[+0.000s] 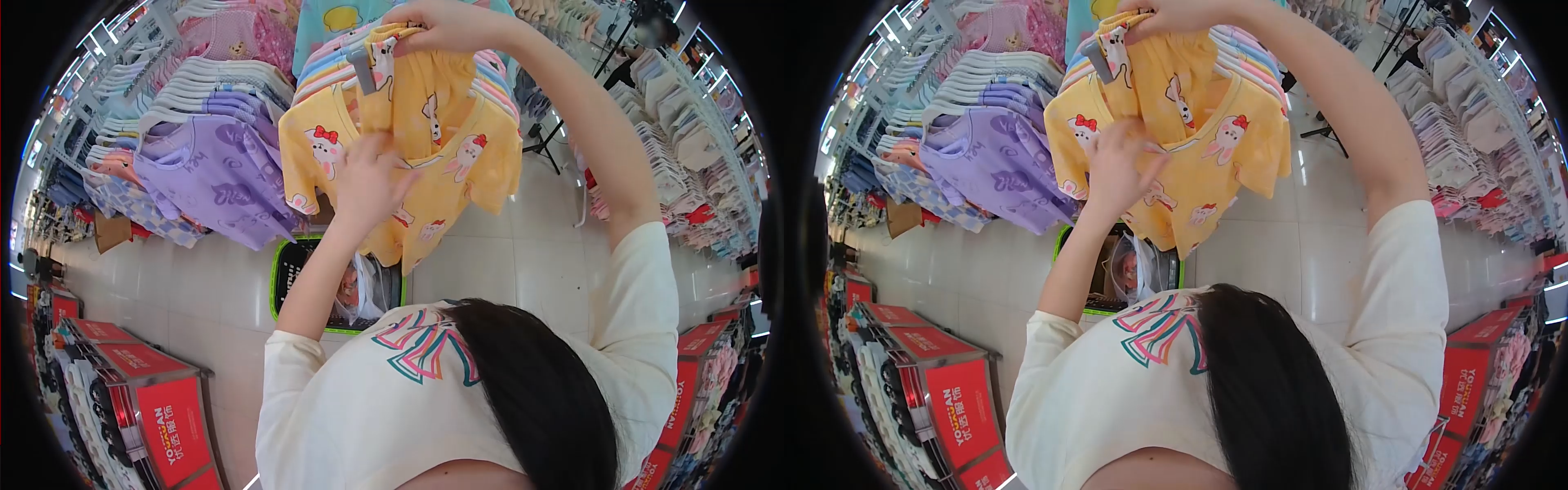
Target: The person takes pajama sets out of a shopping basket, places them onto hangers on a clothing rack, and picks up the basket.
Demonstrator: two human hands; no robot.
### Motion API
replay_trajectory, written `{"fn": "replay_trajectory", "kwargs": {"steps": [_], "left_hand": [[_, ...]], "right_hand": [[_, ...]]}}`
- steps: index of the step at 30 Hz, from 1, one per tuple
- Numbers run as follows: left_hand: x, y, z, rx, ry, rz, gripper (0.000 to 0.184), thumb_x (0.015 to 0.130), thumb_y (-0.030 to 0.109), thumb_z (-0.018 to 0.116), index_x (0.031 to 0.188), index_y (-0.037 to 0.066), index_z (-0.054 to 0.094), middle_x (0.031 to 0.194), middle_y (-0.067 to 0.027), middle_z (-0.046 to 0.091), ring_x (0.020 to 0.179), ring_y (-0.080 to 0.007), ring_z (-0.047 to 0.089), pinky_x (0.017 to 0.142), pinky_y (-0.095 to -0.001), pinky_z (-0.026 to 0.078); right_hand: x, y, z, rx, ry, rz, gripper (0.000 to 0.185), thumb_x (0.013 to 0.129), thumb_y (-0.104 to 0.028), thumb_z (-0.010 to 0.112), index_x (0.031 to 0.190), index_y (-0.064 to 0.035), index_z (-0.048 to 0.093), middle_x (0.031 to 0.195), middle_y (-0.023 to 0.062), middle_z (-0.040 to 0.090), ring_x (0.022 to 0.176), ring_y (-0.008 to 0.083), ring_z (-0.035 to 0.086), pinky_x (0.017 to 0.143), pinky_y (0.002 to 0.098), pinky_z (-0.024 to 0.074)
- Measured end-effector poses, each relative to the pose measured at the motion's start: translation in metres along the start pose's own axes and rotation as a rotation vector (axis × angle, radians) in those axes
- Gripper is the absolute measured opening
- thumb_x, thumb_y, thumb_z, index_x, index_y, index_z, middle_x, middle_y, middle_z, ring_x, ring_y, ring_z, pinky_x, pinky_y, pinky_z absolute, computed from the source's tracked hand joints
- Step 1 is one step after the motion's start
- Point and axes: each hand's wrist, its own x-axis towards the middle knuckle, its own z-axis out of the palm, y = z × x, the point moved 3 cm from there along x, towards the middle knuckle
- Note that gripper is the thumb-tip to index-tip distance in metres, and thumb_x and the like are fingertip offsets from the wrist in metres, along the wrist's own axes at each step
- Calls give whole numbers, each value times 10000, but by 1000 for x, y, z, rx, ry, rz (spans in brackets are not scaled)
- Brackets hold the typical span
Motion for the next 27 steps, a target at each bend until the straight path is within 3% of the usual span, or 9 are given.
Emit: {"fn": "replay_trajectory", "kwargs": {"steps": [2, 5, 8, 11, 13, 17, 20, 23, 27], "left_hand": [[9, -23, 10, -166, 271, -137, 300, 719, 218, 710, 951, 58, 608, 1079, -104, 516, 997, -315, 507, 806, -359, 406], [37, -30, 14, -487, 416, -325, 366, 740, 197, 689, 1043, 43, 553, 1044, -119, 556, 984, -305, 535, 792, -370, 418], [50, -69, 55, -503, -213, -358, 430, 742, 176, 669, 1101, 21, 490, 1027, -171, 548, 909, -357, 552, 766, -413, 444], [54, -86, 79, -272, -458, -142, 367, 764, 126, 622, 1080, -4, 488, 952, -209, 562, 864, -374, 560, 739, -427, 454], [53, -92, 83, -250, -322, -68, 303, 800, 110, 573, 1071, -6, 499, 892, -207, 575, 838, -393, 551, 724, -436, 452], [53, -89, 80, -103, 19, 152, 245, 764, 37, 522, 1000, -30, 513, 794, -209, 592, 782, -407, 559, 701, -465, 458], [53, -94, 83, -47, -261, -134, 276, 755, 25, 492, 1025, -31, 508, 777, -207, 606, 786, -395, 582, 711, -460, 471], [56, -94, 91, 106, -565, -365, 247, 751, 50, 483, 973, -33, 549, 816, -224, 619, 834, -367, 602, 737, -448, 476], [62, -100, 94, -25, -669, -328, 237, 753, 131, 526, 924, -13, 606, 880, -213, 630, 861, -338, 611, 748, -427, 476]], "right_hand": [[3, -9, -10, 41, -74, 53, 325, 786, -208, 632, 1058, -39, 580, 929, 110, 638, 850, 191, 578, 750, 309, 437], [7, -9, -14, -16, -103, 61, 338, 789, -227, 629, 1071, -46, 583, 928, 118, 643, 840, 202, 584, 752, 316, 441], [11, 3, -15, -172, -97, 64, 312, 788, -237, 631, 1030, -44, 589, 882, 122, 638, 813, 203, 588, 740, 335, 445], [6, 9, -23, -523, -87, 156, 273, 797, -234, 624, 989, -43, 586, 842, 117, 628, 790, 192, 588, 728, 343, 451], [-2, 15, -17, -638, -45, 93, 226, 822, -218, 600, 958, -38, 583, 822, 98, 620, 775, 171, 586, 713, 334, 457], [-14, 25, 3, -515, 7, 95, 212, 808, -156, 569, 1000, -83, 517, 917, 100, 588, 849, 277, 586, 688, 367, 455], [-22, 9, 27, -854, 114, 148, 194, 785, -150, 547, 970, -94, 527, 876, 91, 594, 830, 253, 610, 660, 346, 491], [-26, 21, 75, -796, 327, -53, 212, 758, -103, 519, 968, -88, 490, 891, 90, 554, 843, 262, 587, 647, 361, 476], [-37, 30, 132, -684, 244, -26, 256, 736, -113, 542, 986, -86, 499, 872, 95, 559, 835, 253, 589, 577, 378, 478]]}}
